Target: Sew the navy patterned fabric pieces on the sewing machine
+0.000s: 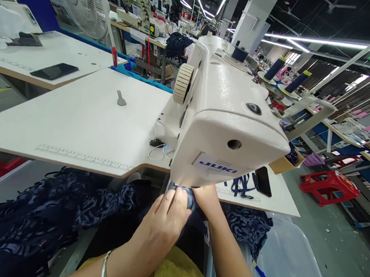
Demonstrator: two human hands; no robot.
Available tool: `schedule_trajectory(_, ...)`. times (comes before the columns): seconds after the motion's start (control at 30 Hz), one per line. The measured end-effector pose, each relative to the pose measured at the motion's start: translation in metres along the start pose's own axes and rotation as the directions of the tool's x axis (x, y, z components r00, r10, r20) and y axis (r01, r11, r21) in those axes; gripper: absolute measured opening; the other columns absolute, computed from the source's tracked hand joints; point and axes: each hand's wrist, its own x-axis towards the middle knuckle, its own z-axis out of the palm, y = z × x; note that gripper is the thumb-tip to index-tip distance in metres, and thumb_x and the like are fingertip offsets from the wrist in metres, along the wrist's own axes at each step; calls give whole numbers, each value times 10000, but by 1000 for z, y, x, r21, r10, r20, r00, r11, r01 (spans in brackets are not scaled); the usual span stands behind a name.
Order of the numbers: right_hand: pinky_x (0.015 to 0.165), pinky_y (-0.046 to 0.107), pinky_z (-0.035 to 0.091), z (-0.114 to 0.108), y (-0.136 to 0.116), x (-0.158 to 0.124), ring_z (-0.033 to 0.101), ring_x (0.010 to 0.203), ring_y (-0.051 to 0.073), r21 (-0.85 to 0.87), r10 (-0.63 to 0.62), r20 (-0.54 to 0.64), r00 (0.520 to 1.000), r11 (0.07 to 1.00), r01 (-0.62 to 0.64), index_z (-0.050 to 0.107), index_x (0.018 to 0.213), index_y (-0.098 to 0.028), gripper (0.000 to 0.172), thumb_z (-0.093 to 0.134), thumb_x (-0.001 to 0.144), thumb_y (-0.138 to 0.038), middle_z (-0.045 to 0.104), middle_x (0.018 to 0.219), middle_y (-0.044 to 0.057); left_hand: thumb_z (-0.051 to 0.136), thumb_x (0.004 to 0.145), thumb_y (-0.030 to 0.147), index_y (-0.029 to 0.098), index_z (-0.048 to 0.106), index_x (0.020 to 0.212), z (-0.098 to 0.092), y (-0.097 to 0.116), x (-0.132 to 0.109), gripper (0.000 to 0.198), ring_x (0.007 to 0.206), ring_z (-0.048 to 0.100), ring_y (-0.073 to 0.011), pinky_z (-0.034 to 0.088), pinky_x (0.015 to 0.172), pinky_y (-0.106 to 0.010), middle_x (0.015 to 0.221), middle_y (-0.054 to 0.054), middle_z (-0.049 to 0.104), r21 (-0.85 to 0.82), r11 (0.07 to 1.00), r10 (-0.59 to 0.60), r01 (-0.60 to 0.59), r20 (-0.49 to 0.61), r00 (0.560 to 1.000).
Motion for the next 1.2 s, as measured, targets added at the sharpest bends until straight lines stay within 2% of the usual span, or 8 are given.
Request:
schedule_trajectory(0.13, 966, 395, 443, 2, 1, 2, 607, 1029, 256, -6, -13, -25, 1000, 1000, 13, 682, 1017, -220, 270, 537, 792, -185, 719, 902, 53, 537, 910, 245, 37, 608, 1128, 1, 1, -3, 309, 960, 629, -238, 451, 866, -354, 1081, -138, 682, -14, 999, -31, 31, 1, 1000)
schedule_trajectory(0.33, 977, 416, 435, 3, 3, 3, 609, 1028, 258, -15, 3, -47, 999, 1000, -4, 679, 1034, -220, 306, 522, 776, -173, 720, 888, 50, 498, 926, 251, 53, 550, 1221, 5, 0, -8, 359, 985, 621, -225, 457, 877, -354, 1083, -134, 673, -39, 998, -59, 58, -15, 998)
schedule_trajectory(0.47, 958, 401, 451, 3, 0, 3, 626, 998, 248, -1, 7, -42, 999, 1000, -7, 697, 983, -221, 285, 522, 769, -158, 724, 912, 50, 508, 918, 216, 31, 570, 1177, 4, -2, -7, 324, 967, 625, -220, 463, 864, -342, 1051, -132, 680, -62, 998, -11, 9, -40, 999)
schedule_trajectory(0.57, 891, 371, 489, 2, 1, 4, 644, 943, 237, 27, -7, -17, 1000, 1000, 7, 712, 908, -208, 261, 511, 756, -138, 725, 923, 53, 526, 910, 207, 25, 597, 1136, 3, -3, -5, 299, 949, 626, -223, 467, 850, -348, 1049, -132, 682, -55, 998, 23, -26, -41, 999)
schedule_trajectory(0.7, 810, 365, 509, -1, 6, 2, 633, 813, 228, -5, 55, 9, 998, 998, -55, 698, 755, -213, 185, 524, 748, -149, 708, 752, 31, 507, 917, 190, 77, 612, 1135, 1, -4, -4, 268, 982, 618, -211, 465, 867, -341, 1082, -108, 680, -40, 997, 68, -69, -17, 998)
schedule_trajectory(0.8, 848, 390, 491, -2, 9, 1, 614, 831, 239, -9, 66, 2, 998, 998, -66, 686, 758, -225, 153, 544, 750, -167, 669, 677, 13, 487, 928, 199, 85, 608, 1144, 0, -4, -4, 273, 986, 623, -207, 469, 863, -337, 1083, -106, 683, -39, 997, 68, -68, -3, 998)
schedule_trajectory(1.2, 907, 407, 460, 0, 12, 4, 592, 914, 253, -5, 59, -57, 997, 998, -59, 664, 790, -233, 147, 548, 736, -162, 647, 688, 13, 452, 943, 207, 86, 612, 1146, -1, -6, 3, 286, 991, 624, -209, 455, 875, -336, 1080, -104, 688, -77, 996, 44, -41, 34, 998)
